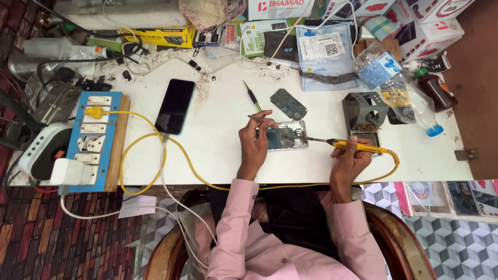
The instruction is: The person uses a soldering iron and a small tool to work on a disassembled mobile phone motherboard placed on a white workbench. The person repeatedly applies the soldering iron to various points on the circuit board while holding the board steady with the other hand.
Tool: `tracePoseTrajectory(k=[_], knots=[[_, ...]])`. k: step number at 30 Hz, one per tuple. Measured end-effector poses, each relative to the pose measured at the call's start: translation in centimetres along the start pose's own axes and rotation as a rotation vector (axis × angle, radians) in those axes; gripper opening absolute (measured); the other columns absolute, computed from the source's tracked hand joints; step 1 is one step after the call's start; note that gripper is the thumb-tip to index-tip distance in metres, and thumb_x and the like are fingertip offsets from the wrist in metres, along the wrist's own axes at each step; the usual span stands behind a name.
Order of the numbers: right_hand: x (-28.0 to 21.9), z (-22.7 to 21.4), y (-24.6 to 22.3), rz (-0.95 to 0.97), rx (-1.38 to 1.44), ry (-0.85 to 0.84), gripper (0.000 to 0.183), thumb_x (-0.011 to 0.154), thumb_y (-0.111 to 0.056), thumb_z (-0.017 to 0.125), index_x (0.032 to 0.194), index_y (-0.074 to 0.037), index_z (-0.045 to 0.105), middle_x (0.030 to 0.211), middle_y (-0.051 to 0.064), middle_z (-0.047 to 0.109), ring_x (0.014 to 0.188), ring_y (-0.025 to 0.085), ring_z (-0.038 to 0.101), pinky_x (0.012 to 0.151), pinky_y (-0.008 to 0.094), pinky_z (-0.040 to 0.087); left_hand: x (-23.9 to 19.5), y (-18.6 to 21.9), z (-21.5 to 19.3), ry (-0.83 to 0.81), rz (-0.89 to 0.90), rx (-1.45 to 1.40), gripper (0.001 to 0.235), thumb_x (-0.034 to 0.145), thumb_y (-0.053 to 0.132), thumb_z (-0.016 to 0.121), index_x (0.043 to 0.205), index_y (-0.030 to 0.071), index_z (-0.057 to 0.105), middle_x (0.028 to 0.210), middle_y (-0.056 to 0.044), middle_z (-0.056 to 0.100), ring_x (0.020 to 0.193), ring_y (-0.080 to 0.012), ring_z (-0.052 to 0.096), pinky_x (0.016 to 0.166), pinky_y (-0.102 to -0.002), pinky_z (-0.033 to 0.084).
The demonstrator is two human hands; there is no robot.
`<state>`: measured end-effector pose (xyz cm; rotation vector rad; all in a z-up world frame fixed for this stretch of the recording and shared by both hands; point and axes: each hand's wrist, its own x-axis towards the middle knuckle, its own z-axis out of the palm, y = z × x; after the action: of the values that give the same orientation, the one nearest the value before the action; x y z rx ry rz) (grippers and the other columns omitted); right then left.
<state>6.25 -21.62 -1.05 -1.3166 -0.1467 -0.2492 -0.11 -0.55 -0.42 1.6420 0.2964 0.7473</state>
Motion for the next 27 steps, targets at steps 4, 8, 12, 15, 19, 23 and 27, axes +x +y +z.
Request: tracePoseTrajectory(k=[4, 8, 12, 15, 19, 23, 27], knots=[[-0.1, 0.2, -0.1, -0.044, -0.028, -0.014, 0.018, 0.114, -0.016, 0.053, 0.104, -0.004, 0.044, 0.073, 0.007, 0.055, 0.056, 0.012, 0.05, 0.053, 0.025, 0.041, -0.3, -0.2, 0.2, -0.012, 0.049, 0.003, 0.015, 0.105, 0.005, 0.053, 0.099, 0.0, 0.066, 0.099, -0.012, 0.077, 0.085, -0.0169, 0.074, 0.075, -0.034, 0.057], [0.0, 0.1, 0.4, -0.063, -0.043, -0.026, 0.02, 0.114, -0.018, 0.054, 0.104, -0.004, 0.044, 0.074, 0.007, 0.056, 0.057, 0.012, 0.049, 0.054, 0.025, 0.041, -0.3, -1.1, 0.3, -0.009, 0.053, -0.026, 0.014, 0.105, 0.005, 0.053, 0.098, -0.001, 0.063, 0.1, -0.013, 0.076, 0.093, -0.0188, 0.075, 0.074, -0.034, 0.058], [0.0, -0.1, 0.8, -0.084, -0.174, -0.017, 0.02, 0.114, -0.019, 0.054, 0.104, -0.003, 0.048, 0.075, 0.007, 0.057, 0.06, 0.011, 0.052, 0.055, 0.024, 0.041, -0.2, -1.5, 0.2, 0.018, 0.225, 0.031, 0.017, 0.109, 0.001, 0.053, 0.097, -0.001, 0.064, 0.091, -0.015, 0.074, 0.112, -0.0276, 0.073, 0.091, -0.038, 0.057], [0.1, 0.0, 0.5, -0.044, -0.146, -0.008, 0.019, 0.113, -0.018, 0.054, 0.102, -0.003, 0.049, 0.071, 0.005, 0.055, 0.059, 0.01, 0.05, 0.054, 0.024, 0.04, 0.0, -1.0, 0.3, 0.005, 0.223, 0.026, 0.016, 0.107, 0.002, 0.051, 0.095, 0.0, 0.06, 0.09, -0.014, 0.074, 0.117, -0.0283, 0.072, 0.089, -0.036, 0.059], [-0.3, -0.1, 0.6, -0.022, -0.132, 0.016, 0.017, 0.111, -0.015, 0.054, 0.101, -0.003, 0.046, 0.069, 0.005, 0.055, 0.056, 0.009, 0.049, 0.052, 0.023, 0.039, -0.4, -0.8, 0.4, -0.012, 0.092, -0.023, 0.012, 0.102, 0.001, 0.052, 0.094, -0.001, 0.061, 0.097, -0.015, 0.073, 0.105, -0.0277, 0.075, 0.082, -0.036, 0.06], [-0.5, -0.1, 0.6, -0.016, -0.177, 0.064, 0.017, 0.11, -0.014, 0.053, 0.099, -0.003, 0.046, 0.068, 0.004, 0.055, 0.055, 0.008, 0.047, 0.05, 0.022, 0.036, -0.5, -0.8, 0.3, -0.01, 0.125, -0.017, 0.012, 0.102, -0.001, 0.052, 0.093, -0.001, 0.06, 0.089, -0.015, 0.073, 0.111, -0.0286, 0.074, 0.081, -0.036, 0.06], [-0.4, 0.0, 0.4, -0.093, -0.181, 0.079, 0.016, 0.11, -0.013, 0.053, 0.1, -0.003, 0.046, 0.066, 0.004, 0.054, 0.054, 0.007, 0.046, 0.05, 0.022, 0.036, -0.2, -0.7, 0.4, -0.013, 0.13, -0.009, 0.013, 0.102, -0.002, 0.052, 0.092, -0.001, 0.06, 0.086, -0.015, 0.072, 0.111, -0.0281, 0.075, 0.077, -0.036, 0.059]])
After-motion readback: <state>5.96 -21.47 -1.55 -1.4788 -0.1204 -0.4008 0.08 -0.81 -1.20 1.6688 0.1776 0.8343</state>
